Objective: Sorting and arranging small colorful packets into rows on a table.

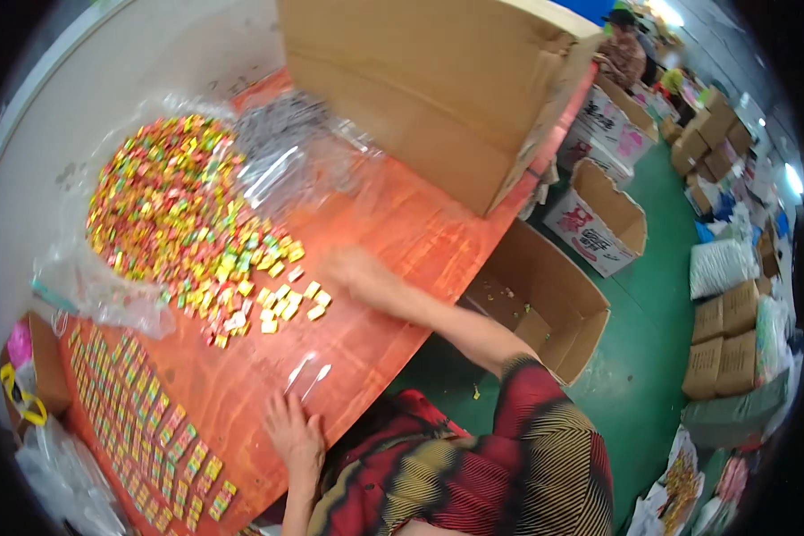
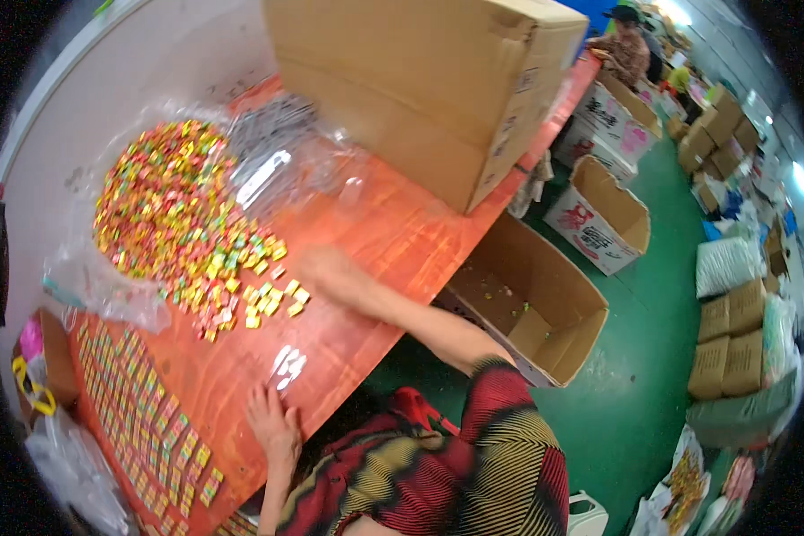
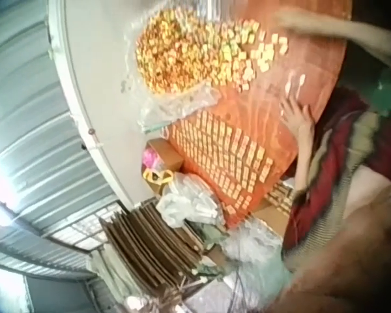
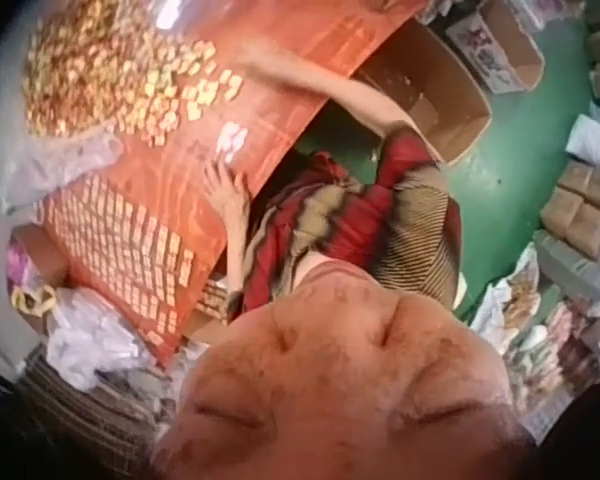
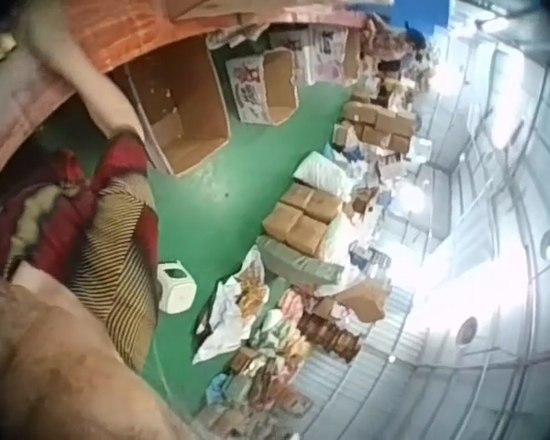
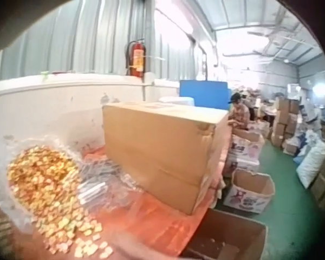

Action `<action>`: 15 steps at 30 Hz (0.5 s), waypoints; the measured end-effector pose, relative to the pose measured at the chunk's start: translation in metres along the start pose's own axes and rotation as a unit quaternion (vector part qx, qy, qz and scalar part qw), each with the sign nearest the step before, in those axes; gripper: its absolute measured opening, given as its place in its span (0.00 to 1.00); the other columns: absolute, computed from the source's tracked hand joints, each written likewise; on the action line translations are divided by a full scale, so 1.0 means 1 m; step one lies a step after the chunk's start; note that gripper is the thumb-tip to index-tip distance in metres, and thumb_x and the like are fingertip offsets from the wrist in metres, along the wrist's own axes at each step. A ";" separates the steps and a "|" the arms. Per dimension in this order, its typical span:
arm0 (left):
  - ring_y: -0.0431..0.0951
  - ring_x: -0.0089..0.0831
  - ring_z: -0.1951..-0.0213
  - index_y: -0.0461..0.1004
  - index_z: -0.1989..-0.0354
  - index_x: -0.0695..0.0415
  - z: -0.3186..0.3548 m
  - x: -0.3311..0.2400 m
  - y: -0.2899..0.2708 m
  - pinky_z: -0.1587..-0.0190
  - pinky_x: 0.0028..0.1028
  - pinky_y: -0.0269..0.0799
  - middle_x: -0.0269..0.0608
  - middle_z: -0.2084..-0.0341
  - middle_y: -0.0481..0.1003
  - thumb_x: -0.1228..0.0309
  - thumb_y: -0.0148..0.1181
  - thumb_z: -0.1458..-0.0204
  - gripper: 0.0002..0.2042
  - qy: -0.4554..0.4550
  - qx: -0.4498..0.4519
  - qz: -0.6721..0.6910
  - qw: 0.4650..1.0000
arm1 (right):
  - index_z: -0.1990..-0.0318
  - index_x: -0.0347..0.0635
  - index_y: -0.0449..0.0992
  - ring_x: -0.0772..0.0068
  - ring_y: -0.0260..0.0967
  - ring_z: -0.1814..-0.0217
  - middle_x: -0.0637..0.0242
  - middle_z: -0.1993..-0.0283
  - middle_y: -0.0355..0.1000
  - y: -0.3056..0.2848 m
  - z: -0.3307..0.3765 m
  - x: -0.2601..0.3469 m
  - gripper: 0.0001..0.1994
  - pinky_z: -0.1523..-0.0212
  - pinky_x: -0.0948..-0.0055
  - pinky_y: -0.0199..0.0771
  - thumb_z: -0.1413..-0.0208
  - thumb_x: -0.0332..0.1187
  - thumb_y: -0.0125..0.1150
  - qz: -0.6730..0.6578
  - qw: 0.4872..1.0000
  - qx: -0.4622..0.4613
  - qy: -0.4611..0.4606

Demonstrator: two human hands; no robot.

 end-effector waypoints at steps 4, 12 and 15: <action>0.50 0.51 0.40 0.59 0.45 0.62 0.005 0.013 0.006 0.40 0.47 0.43 0.53 0.42 0.53 0.66 0.50 0.51 0.24 -0.013 -0.010 -0.001 1.000 | 0.54 0.42 0.68 0.50 0.60 0.47 0.60 0.52 0.65 -0.049 -0.016 -0.125 0.16 0.48 0.47 0.60 0.53 0.30 0.48 0.216 0.960 -0.179 0.025; 0.51 0.51 0.40 0.58 0.45 0.62 0.012 0.026 0.001 0.41 0.49 0.43 0.53 0.41 0.53 0.67 0.48 0.49 0.23 -0.044 -0.018 -0.021 0.999 | 0.71 0.41 0.75 0.57 0.63 0.55 0.65 0.61 0.69 -0.027 -0.030 -0.134 0.08 0.61 0.50 0.64 0.55 0.32 0.50 0.278 0.954 -0.074 0.083; 0.50 0.51 0.40 0.59 0.45 0.61 0.017 0.028 -0.002 0.41 0.48 0.43 0.53 0.42 0.53 0.68 0.50 0.50 0.23 -0.038 -0.034 -0.022 0.998 | 0.80 0.43 0.71 0.60 0.64 0.61 0.65 0.70 0.69 -0.027 -0.020 -0.094 0.07 0.68 0.54 0.62 0.54 0.32 0.48 0.315 0.918 -0.226 -0.090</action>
Point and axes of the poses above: each hand's wrist, its own z-axis away from the middle knuckle, its own y-axis out of the palm, x = y × z, the point moved 10 cm from there along -z, towards the middle knuckle
